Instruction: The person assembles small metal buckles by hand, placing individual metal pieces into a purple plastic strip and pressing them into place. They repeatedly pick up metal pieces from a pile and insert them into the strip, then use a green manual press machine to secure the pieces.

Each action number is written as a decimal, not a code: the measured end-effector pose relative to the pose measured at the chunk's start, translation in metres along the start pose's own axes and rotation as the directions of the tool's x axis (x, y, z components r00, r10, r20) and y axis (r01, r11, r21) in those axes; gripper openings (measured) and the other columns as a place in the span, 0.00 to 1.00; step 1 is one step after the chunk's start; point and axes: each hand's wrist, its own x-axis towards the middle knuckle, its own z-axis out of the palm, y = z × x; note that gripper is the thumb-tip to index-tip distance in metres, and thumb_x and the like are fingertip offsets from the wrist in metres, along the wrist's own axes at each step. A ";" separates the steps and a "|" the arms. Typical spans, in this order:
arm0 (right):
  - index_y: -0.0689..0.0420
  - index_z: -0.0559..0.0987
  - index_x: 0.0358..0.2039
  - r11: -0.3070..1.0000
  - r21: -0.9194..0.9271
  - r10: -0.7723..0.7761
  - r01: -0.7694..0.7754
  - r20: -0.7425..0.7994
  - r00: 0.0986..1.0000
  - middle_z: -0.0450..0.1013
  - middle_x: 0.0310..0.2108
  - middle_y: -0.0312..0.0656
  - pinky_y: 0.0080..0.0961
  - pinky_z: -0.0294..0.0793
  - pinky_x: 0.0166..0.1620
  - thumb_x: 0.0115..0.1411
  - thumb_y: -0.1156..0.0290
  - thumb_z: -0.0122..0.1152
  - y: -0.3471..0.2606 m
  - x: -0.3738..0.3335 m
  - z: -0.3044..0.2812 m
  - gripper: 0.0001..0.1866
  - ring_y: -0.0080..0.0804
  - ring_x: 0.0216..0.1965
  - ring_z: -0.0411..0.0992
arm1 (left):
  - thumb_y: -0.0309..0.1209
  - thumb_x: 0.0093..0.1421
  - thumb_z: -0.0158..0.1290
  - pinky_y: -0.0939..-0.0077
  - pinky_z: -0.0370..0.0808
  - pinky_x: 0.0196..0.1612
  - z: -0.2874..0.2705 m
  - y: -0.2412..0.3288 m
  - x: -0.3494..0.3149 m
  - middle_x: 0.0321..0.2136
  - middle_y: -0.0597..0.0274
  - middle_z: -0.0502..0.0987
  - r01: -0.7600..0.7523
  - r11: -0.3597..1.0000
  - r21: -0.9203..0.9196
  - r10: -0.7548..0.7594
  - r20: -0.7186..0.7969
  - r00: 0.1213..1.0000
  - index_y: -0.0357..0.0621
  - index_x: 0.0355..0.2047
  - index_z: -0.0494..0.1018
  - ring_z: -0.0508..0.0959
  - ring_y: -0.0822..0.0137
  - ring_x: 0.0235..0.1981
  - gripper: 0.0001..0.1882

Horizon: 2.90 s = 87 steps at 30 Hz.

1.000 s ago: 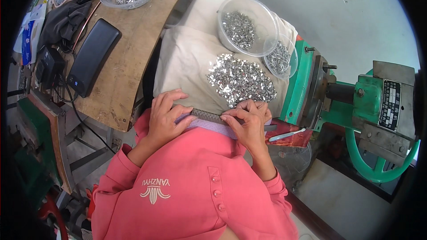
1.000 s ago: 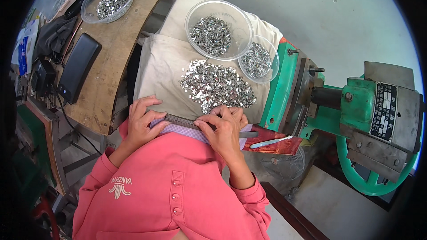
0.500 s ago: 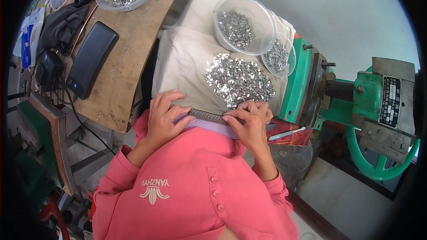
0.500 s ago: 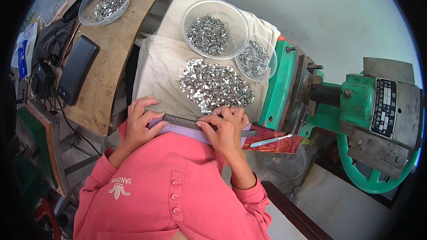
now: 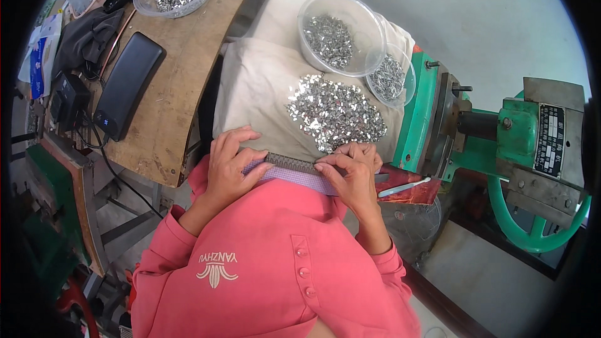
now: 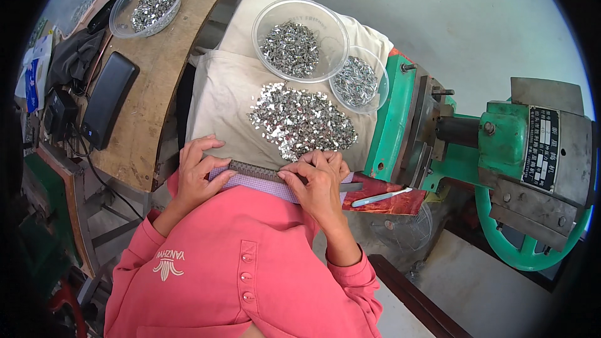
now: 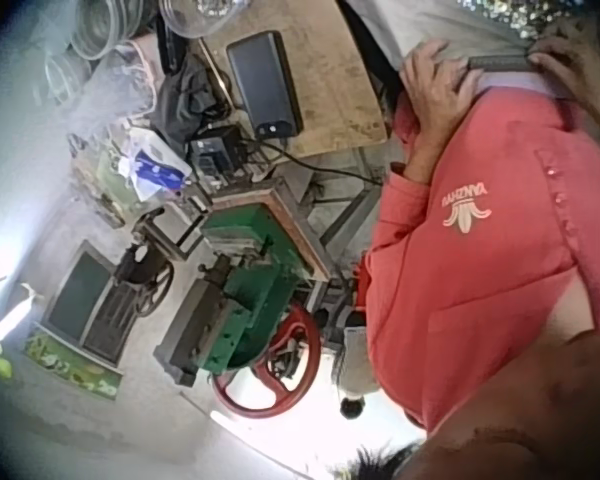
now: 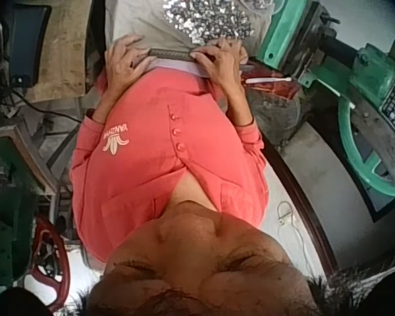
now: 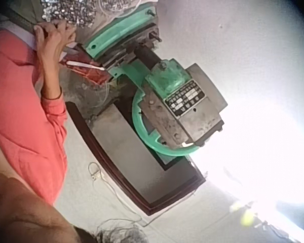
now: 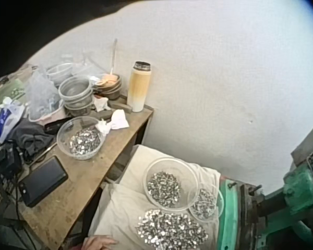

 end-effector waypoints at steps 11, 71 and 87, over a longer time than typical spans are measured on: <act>0.47 0.87 0.27 0.999 0.039 0.015 -0.014 -0.023 1.000 0.72 0.32 0.30 0.37 0.52 0.51 0.50 0.61 0.73 -0.002 0.001 0.001 0.06 0.34 0.44 0.64 | 0.33 0.47 0.69 0.61 0.64 0.52 -0.001 0.000 0.001 0.48 0.60 0.75 -0.001 1.000 0.003 0.001 0.008 1.000 0.46 0.29 0.78 0.72 0.55 0.55 0.11; 0.48 0.85 0.26 0.982 0.188 0.064 0.009 -0.377 0.924 0.74 0.35 0.31 0.38 0.56 0.52 0.49 0.67 0.74 0.012 0.039 -0.041 0.04 0.38 0.47 0.63 | 0.29 0.50 0.62 0.60 0.65 0.41 -0.010 0.032 0.032 0.35 0.59 0.71 -0.020 0.924 0.381 -0.088 0.262 0.961 0.44 0.28 0.73 0.71 0.55 0.40 0.08; 0.50 0.86 0.32 0.990 0.133 0.074 0.037 -0.737 0.672 0.73 0.32 0.34 0.32 0.64 0.43 0.49 0.73 0.72 0.031 -0.003 -0.048 0.08 0.37 0.39 0.65 | 0.25 0.49 0.58 0.59 0.65 0.38 -0.022 0.037 0.051 0.32 0.56 0.72 -0.083 0.935 0.345 0.028 0.162 0.986 0.43 0.28 0.70 0.72 0.52 0.35 0.08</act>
